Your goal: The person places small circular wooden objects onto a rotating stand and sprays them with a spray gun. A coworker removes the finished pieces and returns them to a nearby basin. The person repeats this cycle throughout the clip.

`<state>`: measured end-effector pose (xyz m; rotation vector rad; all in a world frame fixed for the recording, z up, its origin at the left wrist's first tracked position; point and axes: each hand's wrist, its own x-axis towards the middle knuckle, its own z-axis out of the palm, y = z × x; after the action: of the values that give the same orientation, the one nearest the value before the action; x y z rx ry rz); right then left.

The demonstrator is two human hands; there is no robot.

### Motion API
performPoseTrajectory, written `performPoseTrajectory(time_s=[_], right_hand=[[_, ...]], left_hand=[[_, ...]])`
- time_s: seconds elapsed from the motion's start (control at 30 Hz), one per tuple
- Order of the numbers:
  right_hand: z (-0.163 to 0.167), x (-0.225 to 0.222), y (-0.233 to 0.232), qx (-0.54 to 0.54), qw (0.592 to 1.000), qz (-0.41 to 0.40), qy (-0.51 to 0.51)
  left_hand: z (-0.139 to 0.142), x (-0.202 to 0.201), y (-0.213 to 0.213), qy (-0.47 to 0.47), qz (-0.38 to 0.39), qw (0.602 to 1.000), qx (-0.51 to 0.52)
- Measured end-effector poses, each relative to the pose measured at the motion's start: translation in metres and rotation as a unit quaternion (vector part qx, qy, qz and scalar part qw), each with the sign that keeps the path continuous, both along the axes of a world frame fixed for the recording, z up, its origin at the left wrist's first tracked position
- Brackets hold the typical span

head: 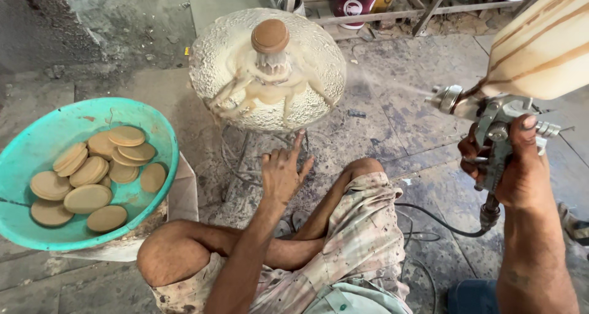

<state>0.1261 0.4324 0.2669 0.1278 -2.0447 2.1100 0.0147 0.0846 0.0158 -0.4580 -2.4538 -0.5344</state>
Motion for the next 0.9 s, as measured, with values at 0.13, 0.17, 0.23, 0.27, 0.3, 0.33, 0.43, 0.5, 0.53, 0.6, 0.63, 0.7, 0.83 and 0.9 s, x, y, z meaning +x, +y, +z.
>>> performPoseTrajectory(time_s=[0.13, 0.17, 0.23, 0.27, 0.3, 0.33, 0.43, 0.5, 0.53, 0.6, 0.63, 0.7, 0.83, 0.9], right_hand=[[0.020, -0.002, -0.016, 0.048, 0.998, -0.036, 0.034], [0.027, 0.000, -0.019, 0.072, 0.996, -0.031, 0.031], [0.039, 0.000, -0.024, 0.099, 0.995, -0.024, 0.023], [0.042, 0.000, -0.026, 0.101, 0.995, -0.023, 0.016], [0.046, -0.001, -0.026, 0.102, 0.995, -0.022, 0.011], [0.048, -0.003, -0.026, 0.109, 0.994, -0.023, 0.002], [0.051, -0.010, -0.025, 0.120, 0.992, -0.032, -0.014], [0.049, -0.017, -0.029, 0.113, 0.992, -0.047, -0.011], [0.049, -0.021, -0.032, 0.107, 0.993, -0.051, -0.008], [0.052, -0.028, -0.038, 0.095, 0.994, -0.057, -0.003], [0.053, -0.030, -0.039, 0.103, 0.993, -0.062, 0.008], [0.053, -0.034, -0.040, 0.118, 0.990, -0.069, 0.032], [0.034, -0.042, -0.017, 0.132, 0.990, -0.051, 0.031], [0.009, -0.051, 0.005, 0.050, 0.997, -0.047, -0.027]], left_hand=[[0.003, -0.001, 0.001, 0.012, -0.029, 1.000, -0.002], [0.003, -0.002, -0.002, 0.030, -0.024, 0.999, 0.007], [0.001, 0.000, -0.011, 0.065, -0.013, 0.998, 0.022], [0.000, 0.001, -0.017, 0.043, 0.000, 0.999, 0.022], [0.000, 0.001, -0.021, 0.023, 0.013, 0.999, 0.022], [-0.001, 0.001, -0.023, 0.003, 0.025, 0.999, 0.022], [-0.001, 0.000, -0.022, -0.011, 0.029, 1.000, -0.003], [0.000, -0.001, -0.018, 0.069, 0.041, 0.997, 0.000], [0.000, -0.001, -0.016, 0.109, 0.048, 0.993, 0.002], [0.002, 0.000, -0.015, 0.065, 0.034, 0.997, 0.012], [0.004, 0.001, -0.016, 0.041, 0.027, 0.999, 0.017], [0.010, 0.004, -0.021, 0.031, -0.009, 0.999, 0.029], [0.028, 0.018, -0.041, 0.066, -0.051, 0.992, 0.089], [0.039, 0.017, -0.059, 0.148, 0.008, 0.984, 0.098]])
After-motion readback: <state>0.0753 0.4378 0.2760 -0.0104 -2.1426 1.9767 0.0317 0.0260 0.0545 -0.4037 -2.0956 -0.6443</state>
